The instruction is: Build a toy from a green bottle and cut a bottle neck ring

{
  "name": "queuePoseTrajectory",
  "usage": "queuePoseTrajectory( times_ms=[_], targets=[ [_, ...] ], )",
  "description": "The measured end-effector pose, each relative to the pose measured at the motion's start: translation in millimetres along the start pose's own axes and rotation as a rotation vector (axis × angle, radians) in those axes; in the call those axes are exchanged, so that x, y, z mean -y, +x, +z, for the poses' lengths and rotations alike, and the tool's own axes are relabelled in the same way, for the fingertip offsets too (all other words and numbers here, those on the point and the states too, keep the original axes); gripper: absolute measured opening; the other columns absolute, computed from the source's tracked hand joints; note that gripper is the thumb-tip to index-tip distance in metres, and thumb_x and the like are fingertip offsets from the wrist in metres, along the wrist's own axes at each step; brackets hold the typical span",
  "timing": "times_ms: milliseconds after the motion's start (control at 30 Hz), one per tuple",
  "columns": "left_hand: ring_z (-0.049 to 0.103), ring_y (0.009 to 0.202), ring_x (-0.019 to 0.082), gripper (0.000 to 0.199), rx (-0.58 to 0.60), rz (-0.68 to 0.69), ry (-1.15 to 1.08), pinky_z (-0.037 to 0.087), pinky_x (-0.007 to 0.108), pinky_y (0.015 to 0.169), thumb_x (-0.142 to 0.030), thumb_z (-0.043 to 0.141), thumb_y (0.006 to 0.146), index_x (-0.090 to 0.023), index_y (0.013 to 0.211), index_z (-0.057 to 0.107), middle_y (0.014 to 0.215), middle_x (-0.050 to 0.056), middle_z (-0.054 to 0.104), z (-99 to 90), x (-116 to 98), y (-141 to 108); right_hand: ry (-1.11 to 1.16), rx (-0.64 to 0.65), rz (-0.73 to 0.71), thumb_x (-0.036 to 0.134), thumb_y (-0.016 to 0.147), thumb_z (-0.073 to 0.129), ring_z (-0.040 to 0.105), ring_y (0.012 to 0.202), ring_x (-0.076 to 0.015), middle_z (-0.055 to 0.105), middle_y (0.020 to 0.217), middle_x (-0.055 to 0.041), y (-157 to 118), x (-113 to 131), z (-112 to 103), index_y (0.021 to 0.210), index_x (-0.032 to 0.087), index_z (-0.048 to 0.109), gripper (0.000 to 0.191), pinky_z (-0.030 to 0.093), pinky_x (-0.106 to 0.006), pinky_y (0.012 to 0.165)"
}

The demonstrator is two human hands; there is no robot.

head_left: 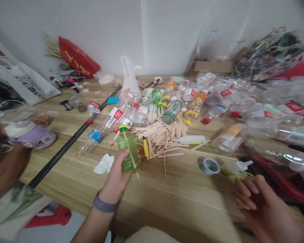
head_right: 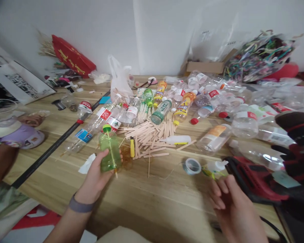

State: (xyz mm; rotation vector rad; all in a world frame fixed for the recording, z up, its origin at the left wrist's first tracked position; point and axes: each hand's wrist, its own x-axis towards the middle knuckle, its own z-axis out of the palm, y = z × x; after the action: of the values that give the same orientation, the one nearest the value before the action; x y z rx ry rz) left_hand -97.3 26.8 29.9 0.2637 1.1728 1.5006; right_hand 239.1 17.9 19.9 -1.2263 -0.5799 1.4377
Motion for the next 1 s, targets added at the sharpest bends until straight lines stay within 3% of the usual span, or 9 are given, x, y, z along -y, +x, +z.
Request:
queuePoseTrajectory(
  times_ms=[233,367,533,800,1000],
  targets=[
    [0.068,0.066,0.022,0.045,0.186,-0.137,0.091,0.051,0.030,0.058,-0.038,0.088,0.058,-0.015,0.094,0.073,0.076,0.006,0.075,23.9,20,-23,-0.214,0.199,-0.031,0.068,0.082,0.067,0.032,0.051,-0.0122,0.041,0.057,0.0026,-26,-22,60,0.060,0.022,0.049,0.054,0.032,-0.029,0.049],
    [0.065,0.068,0.020,0.032,0.298,-0.189,0.147,0.049,0.029,0.060,-0.039,0.084,0.062,-0.018,0.083,0.073,0.082,0.006,0.075,27.7,32,-34,-0.279,0.315,0.007,0.072,0.083,0.063,0.034,0.051,-0.0115,0.044,0.057,0.0024,-35,-21,82,0.060,0.021,0.047,0.058,0.026,-0.029,0.051],
    [0.065,0.080,0.022,0.023,0.384,-0.138,0.194,0.050,0.029,0.069,-0.038,0.080,0.067,-0.018,0.075,0.072,0.094,0.006,0.076,28.4,35,-37,-0.303,0.397,-0.003,0.075,0.083,0.060,0.033,0.048,-0.0107,0.045,0.054,0.0024,-34,-18,84,0.059,0.022,0.045,0.060,0.025,-0.028,0.048],
    [0.061,0.070,0.016,0.024,0.395,-0.146,0.207,0.047,0.028,0.069,-0.036,0.079,0.068,-0.018,0.082,0.071,0.090,0.003,0.073,30.3,37,-37,-0.234,0.357,0.003,0.074,0.081,0.065,0.034,0.049,-0.0106,0.045,0.054,0.0026,-36,-13,87,0.059,0.021,0.048,0.059,0.024,-0.027,0.047],
    [0.062,0.073,0.019,0.034,0.426,-0.166,0.229,0.046,0.028,0.066,-0.034,0.078,0.067,-0.020,0.097,0.069,0.079,0.000,0.069,34.8,38,-43,-0.246,0.353,0.051,0.073,0.080,0.066,0.038,0.051,-0.0110,0.048,0.055,0.0028,-36,-14,100,0.061,0.021,0.049,0.058,0.025,-0.027,0.049]
  ],
)
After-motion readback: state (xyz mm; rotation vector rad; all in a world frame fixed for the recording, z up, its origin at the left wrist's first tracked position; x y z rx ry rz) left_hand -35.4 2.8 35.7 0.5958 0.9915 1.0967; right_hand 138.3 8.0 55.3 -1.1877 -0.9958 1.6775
